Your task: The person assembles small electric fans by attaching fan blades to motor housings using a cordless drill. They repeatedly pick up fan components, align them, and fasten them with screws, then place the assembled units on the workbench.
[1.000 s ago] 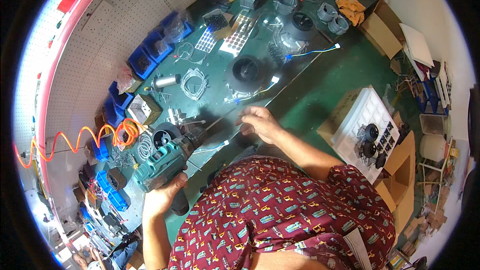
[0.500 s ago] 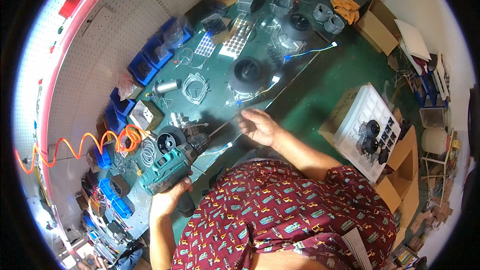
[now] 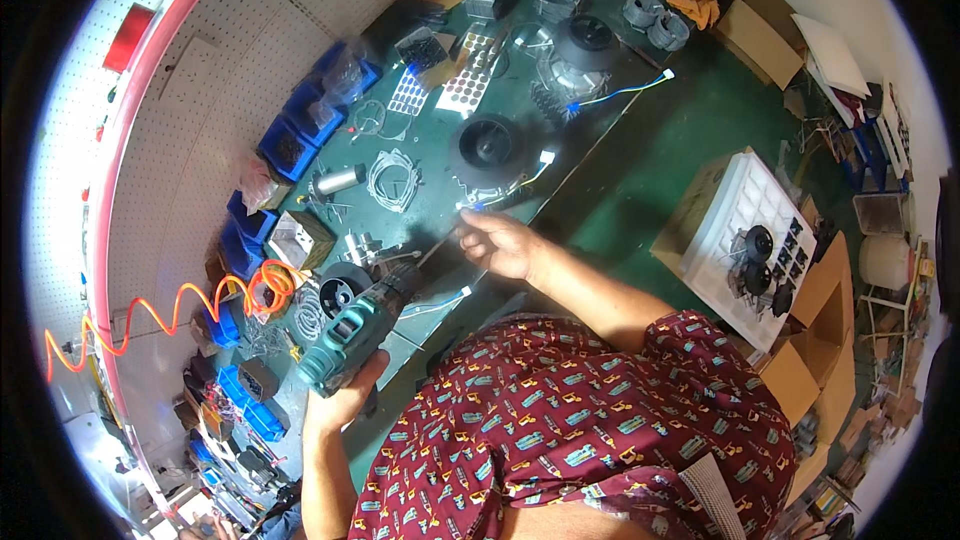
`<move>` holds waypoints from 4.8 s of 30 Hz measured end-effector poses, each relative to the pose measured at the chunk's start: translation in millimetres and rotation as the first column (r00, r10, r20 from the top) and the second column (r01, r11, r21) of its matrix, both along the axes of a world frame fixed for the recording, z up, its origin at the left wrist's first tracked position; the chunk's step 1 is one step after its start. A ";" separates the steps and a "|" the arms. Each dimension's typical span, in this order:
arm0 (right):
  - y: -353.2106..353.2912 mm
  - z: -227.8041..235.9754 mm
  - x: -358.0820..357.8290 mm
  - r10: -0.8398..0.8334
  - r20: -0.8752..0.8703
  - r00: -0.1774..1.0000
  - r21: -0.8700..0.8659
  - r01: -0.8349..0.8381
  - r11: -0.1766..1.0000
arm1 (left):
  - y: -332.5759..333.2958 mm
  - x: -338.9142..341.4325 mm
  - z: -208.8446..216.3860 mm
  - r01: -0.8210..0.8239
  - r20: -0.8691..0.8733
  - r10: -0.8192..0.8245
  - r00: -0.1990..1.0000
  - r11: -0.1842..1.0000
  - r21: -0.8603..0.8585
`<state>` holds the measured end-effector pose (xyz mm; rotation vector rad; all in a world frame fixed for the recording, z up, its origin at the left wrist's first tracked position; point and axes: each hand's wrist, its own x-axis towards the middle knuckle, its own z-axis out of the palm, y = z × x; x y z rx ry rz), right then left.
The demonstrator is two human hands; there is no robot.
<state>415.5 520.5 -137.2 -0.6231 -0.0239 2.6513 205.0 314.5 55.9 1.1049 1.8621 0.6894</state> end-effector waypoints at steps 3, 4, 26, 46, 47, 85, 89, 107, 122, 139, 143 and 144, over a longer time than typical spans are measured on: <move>1.1 -4.3 -1.7 -0.001 -0.038 0.999 -0.005 0.001 1.000 | 10.1 4.1 2.0 0.058 -0.040 -0.057 0.998 0.998 0.020; 1.2 -5.2 -2.5 0.003 -0.061 0.998 -0.008 -0.004 1.000 | 11.4 4.9 0.2 0.048 -0.037 -0.047 0.998 0.998 0.030; 37.5 -36.3 66.7 -0.851 0.312 0.423 0.935 -0.297 0.195 | 165.3 -17.4 80.1 0.481 -0.147 -0.507 0.849 0.858 -0.182; 53.1 -49.7 71.5 -0.845 0.268 0.463 0.854 -0.520 -0.013 | 233.2 9.9 73.5 0.632 -0.177 -0.682 0.709 0.727 -0.269; 53.2 -49.5 71.3 -0.836 0.282 0.471 0.857 -0.515 -0.001 | 233.2 9.7 72.5 0.632 -0.188 -0.683 0.706 0.727 -0.267; 61.8 -60.3 74.5 -0.852 0.124 0.508 0.899 -0.421 -0.120 | 237.1 24.9 60.7 0.617 -0.221 -0.665 0.713 0.746 -0.252; 60.9 -59.5 74.9 -0.854 0.143 0.501 0.907 -0.411 -0.090 | 245.0 47.1 85.9 0.432 -0.161 -0.580 0.798 0.739 -0.517; 44.0 -68.4 65.7 -0.884 0.222 0.412 0.873 -0.488 -0.008 | 204.4 31.4 75.3 0.558 -0.163 -0.576 0.801 0.817 -0.147; 193.3 4.4 35.4 -0.873 -0.009 0.488 0.844 -0.464 -0.268 | 95.4 5.8 77.0 0.001 -0.001 -0.001 1.000 0.980 0.199; 301.1 -171.0 -135.1 -0.420 0.686 0.594 0.232 -0.726 -0.648 | 98.3 70.8 29.9 -0.692 0.095 0.701 0.707 0.713 -0.108; 295.1 -162.4 -128.8 -0.404 0.644 0.650 0.338 -0.715 -0.612 | 104.7 76.3 21.8 -0.675 0.045 0.679 0.733 0.733 -0.083; 293.4 -153.0 -129.5 -0.403 0.650 0.645 0.331 -0.717 -0.613 | 107.6 77.7 21.7 -0.680 0.051 0.684 0.727 0.729 -0.080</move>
